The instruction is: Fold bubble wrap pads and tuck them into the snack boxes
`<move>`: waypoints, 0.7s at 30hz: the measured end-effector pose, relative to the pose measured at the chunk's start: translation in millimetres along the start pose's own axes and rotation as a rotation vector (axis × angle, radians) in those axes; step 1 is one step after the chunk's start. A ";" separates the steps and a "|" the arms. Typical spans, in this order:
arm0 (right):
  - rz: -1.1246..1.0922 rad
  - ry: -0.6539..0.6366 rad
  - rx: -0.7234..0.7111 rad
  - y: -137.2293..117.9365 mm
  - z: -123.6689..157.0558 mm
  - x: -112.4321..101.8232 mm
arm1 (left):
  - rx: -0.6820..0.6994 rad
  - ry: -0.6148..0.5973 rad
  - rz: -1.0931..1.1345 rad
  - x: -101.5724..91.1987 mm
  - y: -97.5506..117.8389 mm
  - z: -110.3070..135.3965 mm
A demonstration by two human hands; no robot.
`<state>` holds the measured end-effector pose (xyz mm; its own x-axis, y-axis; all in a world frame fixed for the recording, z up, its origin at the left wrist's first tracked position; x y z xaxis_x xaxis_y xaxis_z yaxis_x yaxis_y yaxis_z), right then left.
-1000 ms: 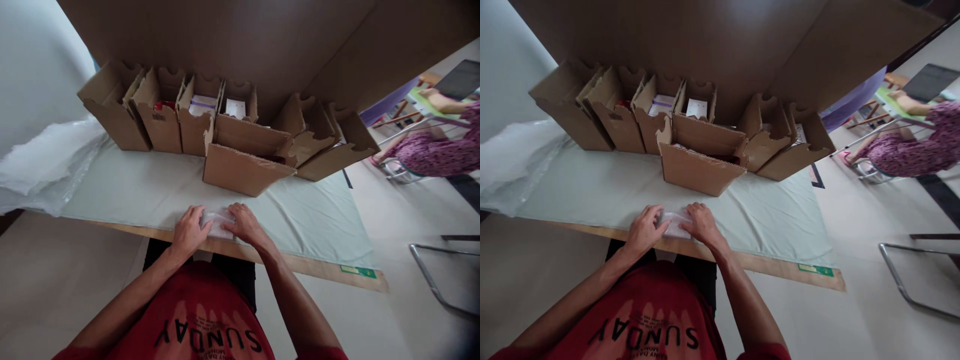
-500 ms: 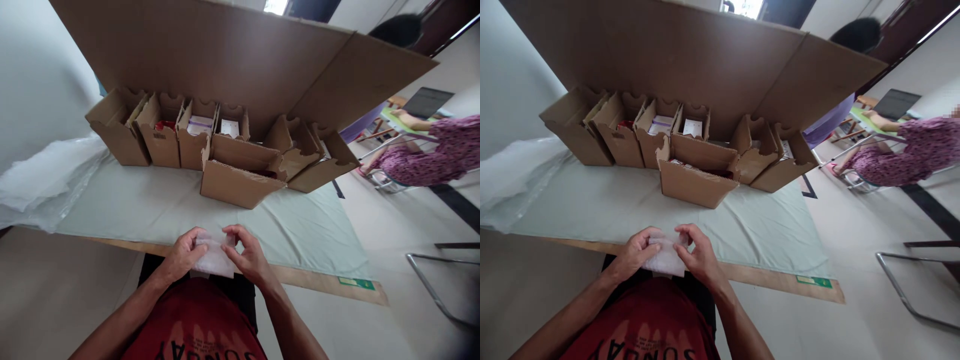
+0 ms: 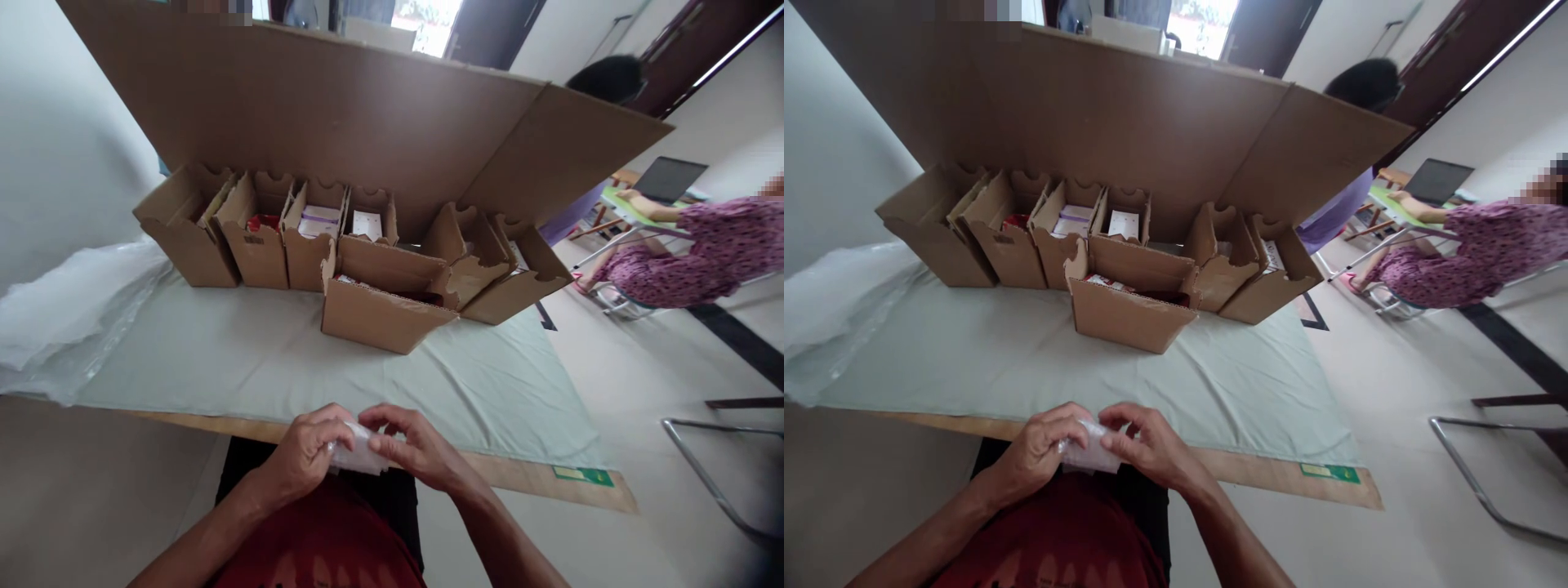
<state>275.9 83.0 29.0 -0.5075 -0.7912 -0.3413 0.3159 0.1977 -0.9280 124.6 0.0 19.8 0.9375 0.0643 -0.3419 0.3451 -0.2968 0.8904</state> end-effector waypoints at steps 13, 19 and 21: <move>0.591 0.445 -0.206 -107.0 -15.0 -161.7 | 0.144 0.255 -0.292 -41.0 29.6 -21.7; 0.903 0.216 -0.162 -117.1 -89.2 -208.7 | 0.223 0.276 -0.368 -40.1 22.3 -44.3; 1.004 0.058 -0.113 -110.3 -110.2 -200.5 | 0.225 0.278 -0.360 -35.8 16.5 -46.8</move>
Point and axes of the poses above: each hand's wrist, its own z-axis away from the middle knuckle, its own x-axis out of the palm, y = z × x, the point moved 6 cm from there along -z, towards the middle knuckle
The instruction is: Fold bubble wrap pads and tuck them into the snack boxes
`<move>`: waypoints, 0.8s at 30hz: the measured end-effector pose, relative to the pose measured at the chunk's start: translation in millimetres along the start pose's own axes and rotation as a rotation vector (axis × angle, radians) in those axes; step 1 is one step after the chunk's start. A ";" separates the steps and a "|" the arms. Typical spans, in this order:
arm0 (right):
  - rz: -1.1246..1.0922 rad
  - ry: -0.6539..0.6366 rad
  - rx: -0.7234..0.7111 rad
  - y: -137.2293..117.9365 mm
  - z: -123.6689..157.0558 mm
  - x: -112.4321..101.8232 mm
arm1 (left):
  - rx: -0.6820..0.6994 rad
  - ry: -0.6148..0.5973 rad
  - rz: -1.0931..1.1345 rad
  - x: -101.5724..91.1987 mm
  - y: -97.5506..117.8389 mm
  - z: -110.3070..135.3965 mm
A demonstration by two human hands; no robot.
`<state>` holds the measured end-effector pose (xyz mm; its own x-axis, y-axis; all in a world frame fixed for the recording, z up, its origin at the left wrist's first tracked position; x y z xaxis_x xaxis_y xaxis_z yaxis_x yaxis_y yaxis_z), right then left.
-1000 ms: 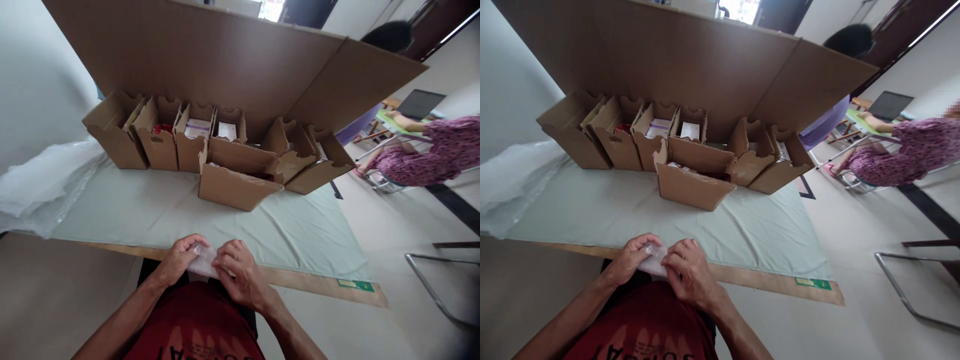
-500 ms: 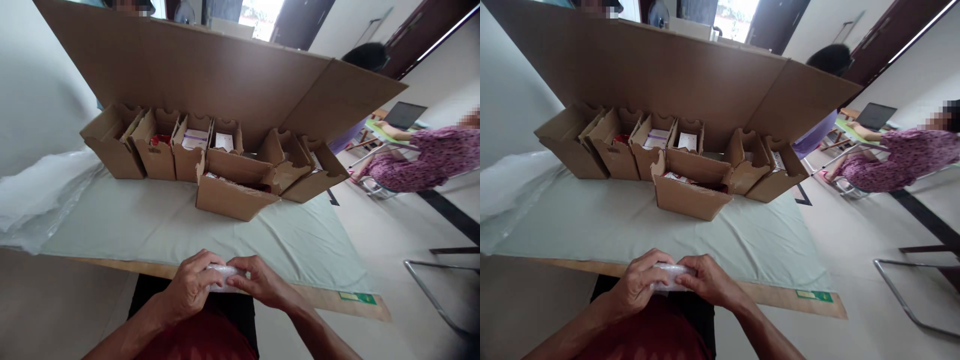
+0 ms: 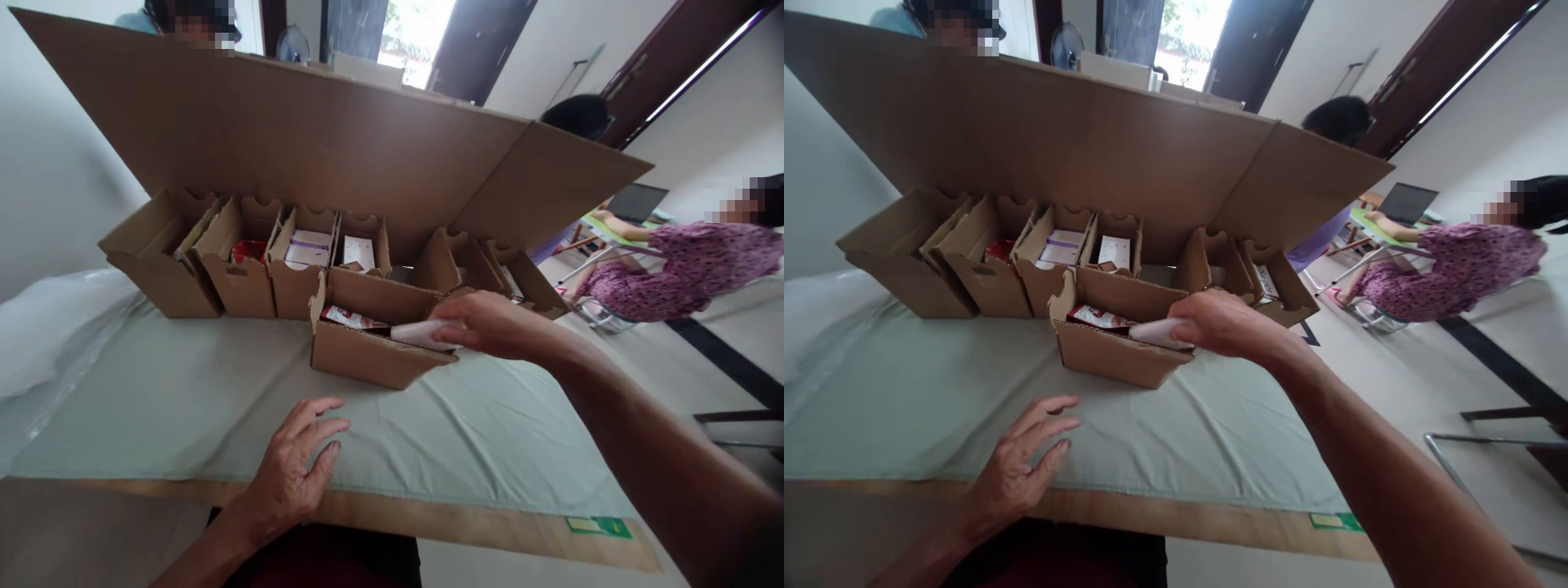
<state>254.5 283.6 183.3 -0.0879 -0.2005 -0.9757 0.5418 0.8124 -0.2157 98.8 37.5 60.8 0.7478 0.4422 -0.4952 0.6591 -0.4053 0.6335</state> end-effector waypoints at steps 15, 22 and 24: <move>0.487 -0.306 0.103 -55.2 -54.7 41.9 | -0.068 0.004 0.122 26.4 -34.9 22.3; 0.458 -0.419 -0.020 -72.0 -37.9 51.9 | -0.078 -0.088 0.111 43.8 -37.3 39.6; 0.434 -0.385 -0.065 -71.7 -34.8 49.2 | -0.082 -0.132 0.102 48.1 -36.9 43.9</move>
<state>182.2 234.6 149.5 0.4477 -0.0165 -0.8940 0.4065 0.8943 0.1871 114.0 38.6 -12.5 0.8180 0.2907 -0.4963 0.5746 -0.3739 0.7280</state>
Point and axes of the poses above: each hand's wrist, its own z-axis away from the middle knuckle, its own x-axis out of the palm, y = z × x, the point moved 6 cm from there along -z, towards the middle knuckle
